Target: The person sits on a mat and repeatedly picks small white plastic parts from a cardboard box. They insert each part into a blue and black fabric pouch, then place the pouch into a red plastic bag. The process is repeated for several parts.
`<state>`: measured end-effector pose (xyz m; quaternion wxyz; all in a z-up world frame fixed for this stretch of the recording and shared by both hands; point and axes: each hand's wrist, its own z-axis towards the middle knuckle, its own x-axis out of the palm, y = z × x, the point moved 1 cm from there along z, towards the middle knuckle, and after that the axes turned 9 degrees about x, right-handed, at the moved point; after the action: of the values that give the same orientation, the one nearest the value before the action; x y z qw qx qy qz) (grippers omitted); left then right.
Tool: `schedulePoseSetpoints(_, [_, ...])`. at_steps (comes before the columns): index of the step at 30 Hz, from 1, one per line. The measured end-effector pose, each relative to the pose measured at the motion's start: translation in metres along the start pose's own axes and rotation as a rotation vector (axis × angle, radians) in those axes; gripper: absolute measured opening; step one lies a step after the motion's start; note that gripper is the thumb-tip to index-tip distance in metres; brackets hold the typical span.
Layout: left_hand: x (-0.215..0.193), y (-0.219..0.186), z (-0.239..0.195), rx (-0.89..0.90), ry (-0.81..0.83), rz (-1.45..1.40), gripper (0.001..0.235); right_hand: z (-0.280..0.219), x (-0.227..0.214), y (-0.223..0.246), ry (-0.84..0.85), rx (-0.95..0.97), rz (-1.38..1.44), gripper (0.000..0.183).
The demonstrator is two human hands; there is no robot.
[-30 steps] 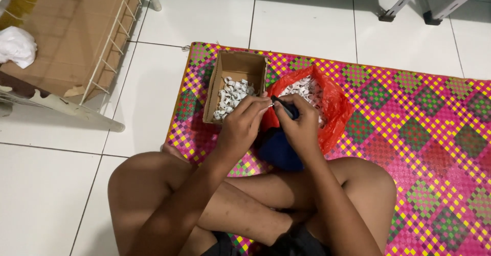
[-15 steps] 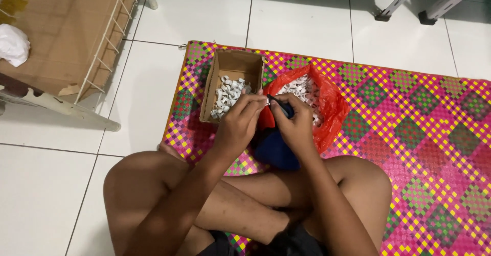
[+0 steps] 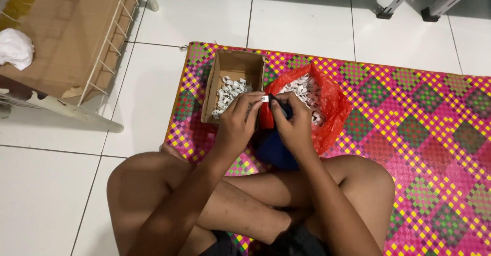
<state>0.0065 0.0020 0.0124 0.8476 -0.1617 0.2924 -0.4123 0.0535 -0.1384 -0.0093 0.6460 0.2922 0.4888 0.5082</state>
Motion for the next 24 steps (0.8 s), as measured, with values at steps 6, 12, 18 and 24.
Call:
schedulePoseSetpoints(6, [-0.003, -0.005, 0.002, -0.046, 0.016, -0.057, 0.004, -0.004, -0.001, -0.003, -0.006, 0.043, -0.001, 0.002])
schedulePoseSetpoints(12, [-0.003, 0.003, 0.002, -0.037, 0.092, -0.028, 0.004, 0.007, -0.007, -0.018, 0.008, 0.103, 0.01, 0.003])
schedulePoseSetpoints(18, [-0.003, 0.065, -0.027, -0.242, 0.324, 0.169, 0.008, 0.039, -0.083, -0.04, -0.406, 0.026, 0.061, 0.006])
schedulePoseSetpoints(24, [0.013, 0.074, -0.041, -0.072, 0.492, 0.585, 0.027, 0.036, -0.192, -0.059, -0.977, -0.205, -0.121, 0.006])
